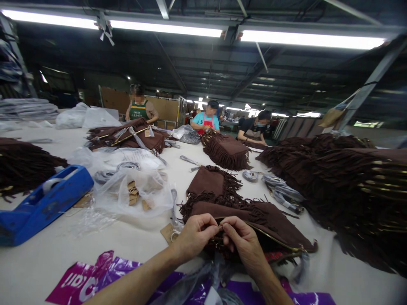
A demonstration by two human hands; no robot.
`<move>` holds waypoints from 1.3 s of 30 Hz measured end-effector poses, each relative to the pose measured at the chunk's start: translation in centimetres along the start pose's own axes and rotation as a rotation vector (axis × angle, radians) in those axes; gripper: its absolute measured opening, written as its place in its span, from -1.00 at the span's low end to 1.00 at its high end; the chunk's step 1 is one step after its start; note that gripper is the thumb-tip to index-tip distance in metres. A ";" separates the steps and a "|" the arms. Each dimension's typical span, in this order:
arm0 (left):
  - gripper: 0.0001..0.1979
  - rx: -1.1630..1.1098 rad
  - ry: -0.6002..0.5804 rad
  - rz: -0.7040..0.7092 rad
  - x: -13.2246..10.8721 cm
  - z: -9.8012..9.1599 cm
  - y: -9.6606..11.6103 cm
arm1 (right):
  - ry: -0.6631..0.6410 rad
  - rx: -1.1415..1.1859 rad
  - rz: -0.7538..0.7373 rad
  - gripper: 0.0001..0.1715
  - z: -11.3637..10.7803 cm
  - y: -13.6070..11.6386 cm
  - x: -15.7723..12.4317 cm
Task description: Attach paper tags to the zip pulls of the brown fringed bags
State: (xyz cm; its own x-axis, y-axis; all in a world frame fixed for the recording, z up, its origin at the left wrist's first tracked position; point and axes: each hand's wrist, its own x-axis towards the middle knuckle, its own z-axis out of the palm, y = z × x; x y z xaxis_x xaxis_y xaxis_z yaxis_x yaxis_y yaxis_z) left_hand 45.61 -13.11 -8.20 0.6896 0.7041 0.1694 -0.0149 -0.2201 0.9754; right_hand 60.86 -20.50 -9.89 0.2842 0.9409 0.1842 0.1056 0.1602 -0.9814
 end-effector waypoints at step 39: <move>-0.54 0.776 0.042 0.472 -0.6 -1.7 -0.1 | -0.186 -1.224 -0.506 -0.73 -1.0 -0.3 -12.7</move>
State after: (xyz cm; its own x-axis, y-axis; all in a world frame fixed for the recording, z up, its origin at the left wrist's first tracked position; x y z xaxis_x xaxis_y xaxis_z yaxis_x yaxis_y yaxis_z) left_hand 43.99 -12.40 -8.16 0.7085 0.4459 0.5470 0.2127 -0.8740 0.4369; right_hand 58.22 -32.78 -11.86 -0.1626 0.8999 0.4046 0.9682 0.2246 -0.1103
